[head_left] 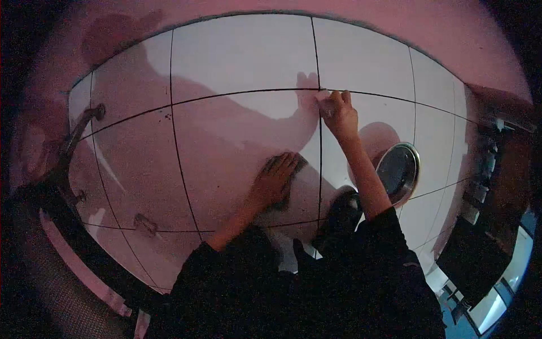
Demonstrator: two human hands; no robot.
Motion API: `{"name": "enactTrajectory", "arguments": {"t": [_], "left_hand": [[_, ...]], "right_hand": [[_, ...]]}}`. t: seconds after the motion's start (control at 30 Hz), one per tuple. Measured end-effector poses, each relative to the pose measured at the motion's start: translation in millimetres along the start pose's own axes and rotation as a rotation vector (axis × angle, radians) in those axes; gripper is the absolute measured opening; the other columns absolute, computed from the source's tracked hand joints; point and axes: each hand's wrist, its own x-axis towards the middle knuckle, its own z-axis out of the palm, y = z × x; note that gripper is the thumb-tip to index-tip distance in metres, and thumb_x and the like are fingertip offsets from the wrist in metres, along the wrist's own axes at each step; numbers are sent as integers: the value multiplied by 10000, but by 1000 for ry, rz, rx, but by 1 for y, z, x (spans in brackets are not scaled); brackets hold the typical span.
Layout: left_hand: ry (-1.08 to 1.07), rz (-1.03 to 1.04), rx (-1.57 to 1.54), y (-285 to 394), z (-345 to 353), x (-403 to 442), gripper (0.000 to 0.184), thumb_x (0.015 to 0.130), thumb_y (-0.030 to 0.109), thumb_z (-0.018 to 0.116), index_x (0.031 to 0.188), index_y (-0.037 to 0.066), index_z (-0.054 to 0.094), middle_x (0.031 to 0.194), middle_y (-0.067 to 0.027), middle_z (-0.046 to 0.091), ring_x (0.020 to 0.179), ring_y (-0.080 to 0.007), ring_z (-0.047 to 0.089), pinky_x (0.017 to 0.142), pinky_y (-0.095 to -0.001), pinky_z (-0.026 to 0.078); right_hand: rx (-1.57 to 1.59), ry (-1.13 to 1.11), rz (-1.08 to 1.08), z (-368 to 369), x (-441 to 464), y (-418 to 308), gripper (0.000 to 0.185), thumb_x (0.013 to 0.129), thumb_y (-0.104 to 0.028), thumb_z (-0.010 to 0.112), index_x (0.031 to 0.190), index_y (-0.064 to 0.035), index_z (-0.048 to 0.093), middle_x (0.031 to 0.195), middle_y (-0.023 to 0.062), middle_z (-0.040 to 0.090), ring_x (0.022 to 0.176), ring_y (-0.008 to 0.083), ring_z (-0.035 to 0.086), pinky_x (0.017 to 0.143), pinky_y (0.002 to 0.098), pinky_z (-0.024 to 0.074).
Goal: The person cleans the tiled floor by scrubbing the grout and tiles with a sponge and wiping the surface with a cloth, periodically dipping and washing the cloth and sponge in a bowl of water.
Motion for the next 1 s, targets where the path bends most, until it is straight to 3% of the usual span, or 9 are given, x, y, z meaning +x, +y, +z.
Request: {"name": "enactTrajectory", "arguments": {"t": [0.03, 0.1, 0.4, 0.73, 0.8, 0.9, 1.0], "left_hand": [[7, 0, 3, -1, -1, 1, 740, 751, 167, 583, 1419, 71, 279, 1488, -143, 253, 1371, -306, 246, 1127, -457, 180], [-118, -30, 62, 0, -3, 1, 605, 869, 203, 488, 1420, 64, 280, 1503, -116, 224, 1390, -280, 201, 1130, -435, 161], [-99, -29, 81, 0, -2, 2, 607, 868, 206, 484, 1424, 80, 276, 1511, -100, 210, 1390, -269, 202, 1132, -435, 163], [-49, -1, 72, 1, 2, 0, 625, 864, 206, 490, 1437, 97, 265, 1497, -98, 251, 1390, -255, 206, 1131, -438, 168], [47, 31, 17, -1, 5, 1, 709, 768, 158, 549, 1417, 61, 281, 1475, -155, 273, 1361, -328, 254, 1133, -461, 163], [-21, -13, -73, -2, 4, 1, 701, 773, 154, 549, 1415, 62, 283, 1479, -151, 267, 1363, -328, 251, 1131, -473, 161], [8, 1, 23, 2, 5, 0, 705, 769, 145, 551, 1415, 58, 281, 1475, -158, 273, 1364, -329, 249, 1132, -479, 157]], "right_hand": [[-6, -2, 30, -1, -2, -2, 368, 749, -221, 703, 987, -76, 463, 907, 161, 480, 685, 390, 598, 535, 464, 520], [-10, -10, 52, -1, -11, -6, 348, 748, -219, 712, 948, -74, 467, 894, 153, 487, 717, 391, 596, 532, 463, 516], [14, 18, 43, -5, -3, -8, 333, 730, -208, 716, 908, -65, 474, 864, 144, 489, 663, 393, 583, 531, 457, 516], [5, 48, 33, -3, -4, -9, 334, 764, -208, 696, 976, -67, 479, 863, 166, 486, 675, 411, 585, 535, 475, 517], [0, 63, 34, -7, -4, -13, 325, 767, -203, 691, 971, -67, 478, 866, 167, 483, 671, 413, 582, 534, 478, 516], [-3, -65, 83, -11, -29, -17, 338, 739, -180, 702, 962, -68, 474, 905, 163, 491, 695, 410, 590, 549, 489, 511], [54, -33, 133, -14, -30, -22, 352, 718, -174, 713, 952, -72, 471, 905, 155, 495, 725, 401, 594, 577, 475, 513]]}}
